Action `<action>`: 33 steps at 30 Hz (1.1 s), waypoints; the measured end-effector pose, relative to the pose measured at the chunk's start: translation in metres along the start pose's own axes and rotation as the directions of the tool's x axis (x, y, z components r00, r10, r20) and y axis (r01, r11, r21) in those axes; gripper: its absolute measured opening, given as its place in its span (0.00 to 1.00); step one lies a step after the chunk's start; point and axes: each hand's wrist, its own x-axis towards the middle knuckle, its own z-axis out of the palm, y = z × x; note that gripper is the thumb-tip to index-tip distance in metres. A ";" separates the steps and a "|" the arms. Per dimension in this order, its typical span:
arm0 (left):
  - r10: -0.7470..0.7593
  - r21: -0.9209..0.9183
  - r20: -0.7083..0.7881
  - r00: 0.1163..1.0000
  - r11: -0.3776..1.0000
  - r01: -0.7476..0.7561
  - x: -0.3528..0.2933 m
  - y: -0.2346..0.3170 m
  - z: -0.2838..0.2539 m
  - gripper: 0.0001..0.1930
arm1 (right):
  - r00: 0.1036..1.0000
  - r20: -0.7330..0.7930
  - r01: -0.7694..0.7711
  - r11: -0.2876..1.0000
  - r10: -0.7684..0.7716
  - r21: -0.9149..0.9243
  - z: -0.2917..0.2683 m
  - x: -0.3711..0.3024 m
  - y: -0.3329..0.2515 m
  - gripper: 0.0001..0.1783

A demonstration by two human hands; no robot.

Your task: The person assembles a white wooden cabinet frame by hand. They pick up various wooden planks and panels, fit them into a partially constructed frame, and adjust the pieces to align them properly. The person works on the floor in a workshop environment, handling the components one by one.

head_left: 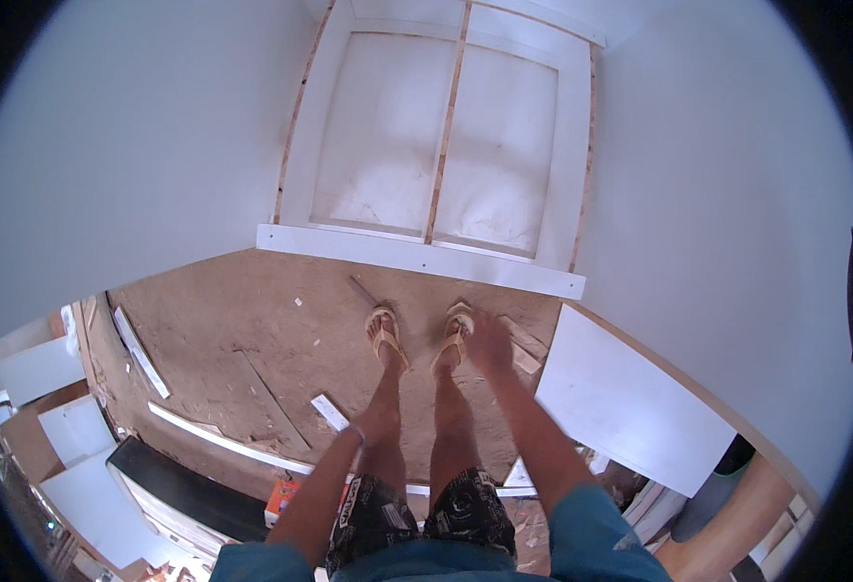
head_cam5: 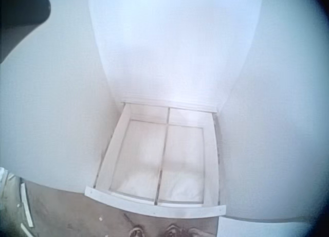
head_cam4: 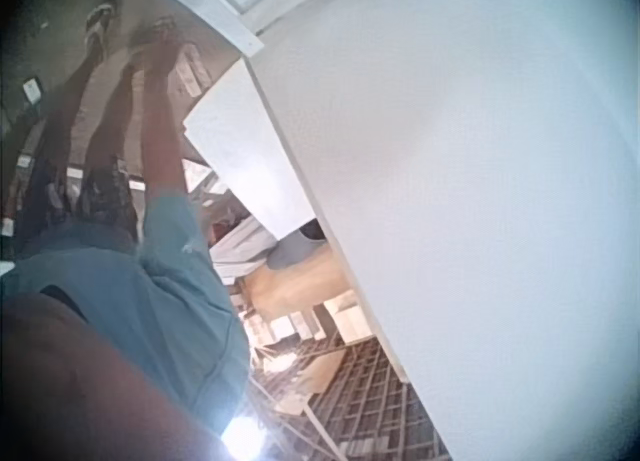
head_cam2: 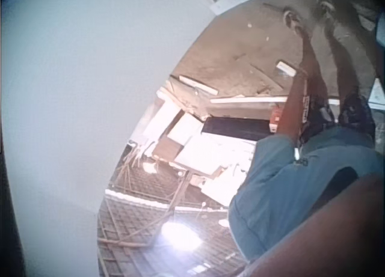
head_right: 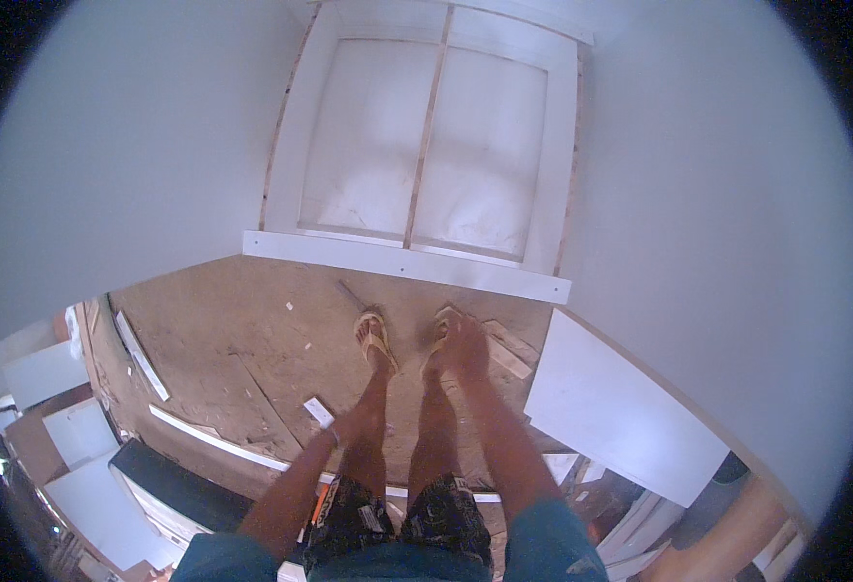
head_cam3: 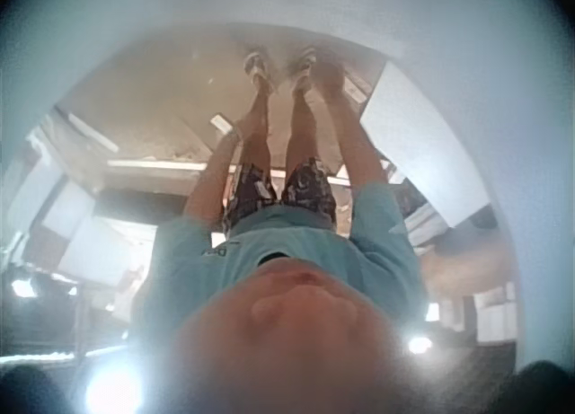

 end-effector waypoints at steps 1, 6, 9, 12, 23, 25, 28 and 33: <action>-0.041 -0.058 0.179 0.983 0.997 0.053 -0.028 -0.030 0.041 0.38 | 0.991 0.131 -0.051 0.992 0.035 0.119 0.019 -0.034 0.001 0.30; -0.134 -0.208 -0.123 0.983 0.972 0.107 -0.113 -0.029 0.135 0.46 | 0.907 0.419 0.007 0.998 -0.035 0.068 0.115 -0.215 0.016 0.27; -0.023 -0.109 -0.230 0.973 0.994 -0.002 -0.140 -0.021 0.148 0.43 | 0.882 0.455 -0.008 0.961 -0.123 0.275 0.067 -0.233 0.021 0.25; 0.095 -0.054 -0.311 0.946 0.992 -0.118 -0.155 -0.031 0.160 0.41 | 0.897 0.426 -0.078 0.905 -0.119 0.417 0.051 -0.249 0.046 0.20; 0.466 0.065 0.086 0.881 0.879 -0.472 -0.205 -0.121 0.262 0.23 | 0.979 0.205 -0.062 0.942 -0.007 0.330 0.108 -0.448 0.119 0.15; 0.443 -0.055 0.000 0.897 0.895 -0.442 -0.207 -0.149 0.286 0.23 | 0.987 0.152 -0.107 0.934 0.057 0.341 0.117 -0.495 0.113 0.15; 0.295 -0.389 -0.211 0.932 0.849 -0.357 -0.232 -0.206 0.314 0.23 | 0.993 0.079 -0.112 0.949 0.093 0.296 0.173 -0.560 0.111 0.15; 0.079 -0.704 -0.168 0.983 0.688 -0.176 -0.265 -0.362 0.397 0.22 | 0.989 -0.058 -0.120 0.958 0.139 0.259 0.198 -0.640 0.112 0.14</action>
